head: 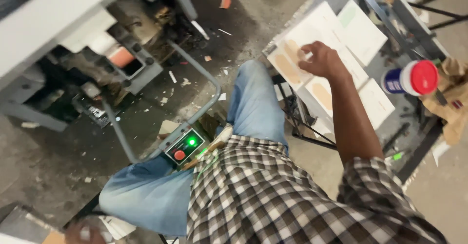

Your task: Manually feeding paper sheets into a folding or printing machine and stacking finished envelopes.

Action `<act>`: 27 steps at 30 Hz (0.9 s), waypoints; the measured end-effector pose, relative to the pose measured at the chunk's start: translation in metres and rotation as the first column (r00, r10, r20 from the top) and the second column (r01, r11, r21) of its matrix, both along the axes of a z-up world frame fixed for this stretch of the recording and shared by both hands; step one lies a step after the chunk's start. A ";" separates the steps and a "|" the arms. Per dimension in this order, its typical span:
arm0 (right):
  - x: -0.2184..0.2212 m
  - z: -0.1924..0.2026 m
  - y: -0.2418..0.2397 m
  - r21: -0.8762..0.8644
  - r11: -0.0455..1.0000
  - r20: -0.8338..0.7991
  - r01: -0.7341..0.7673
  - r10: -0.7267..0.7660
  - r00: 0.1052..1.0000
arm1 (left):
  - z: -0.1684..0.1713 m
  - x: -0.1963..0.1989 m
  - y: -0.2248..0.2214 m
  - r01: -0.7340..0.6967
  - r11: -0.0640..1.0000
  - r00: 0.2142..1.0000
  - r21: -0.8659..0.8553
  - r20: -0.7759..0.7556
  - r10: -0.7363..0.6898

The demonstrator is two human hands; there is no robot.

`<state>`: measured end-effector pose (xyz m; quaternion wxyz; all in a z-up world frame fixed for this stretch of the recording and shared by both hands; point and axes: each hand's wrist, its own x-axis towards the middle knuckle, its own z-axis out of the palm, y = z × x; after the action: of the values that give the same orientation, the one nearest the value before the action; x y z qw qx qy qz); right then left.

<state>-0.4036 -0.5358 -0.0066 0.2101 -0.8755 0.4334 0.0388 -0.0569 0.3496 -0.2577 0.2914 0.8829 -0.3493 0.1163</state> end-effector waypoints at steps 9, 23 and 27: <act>0.000 -0.063 0.027 -0.502 0.858 0.134 -0.109 0.202 0.970 | 0.286 0.070 -0.368 0.181 0.974 0.983 0.134 -0.008 -0.181; 0.007 -0.029 -0.012 -0.327 0.941 0.040 0.085 -0.076 0.996 | 0.122 0.085 -0.485 0.186 0.817 0.969 0.545 0.036 -0.245; 0.072 -0.022 0.005 -0.272 0.962 0.321 -0.021 0.111 0.941 | 0.131 0.077 -0.474 0.236 0.857 0.899 0.457 0.232 -0.371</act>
<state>-0.3314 -0.5312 -0.0284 0.1600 -0.9037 0.3632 -0.1608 0.0196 -0.1248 -0.1270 0.0517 0.8276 -0.5439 0.1286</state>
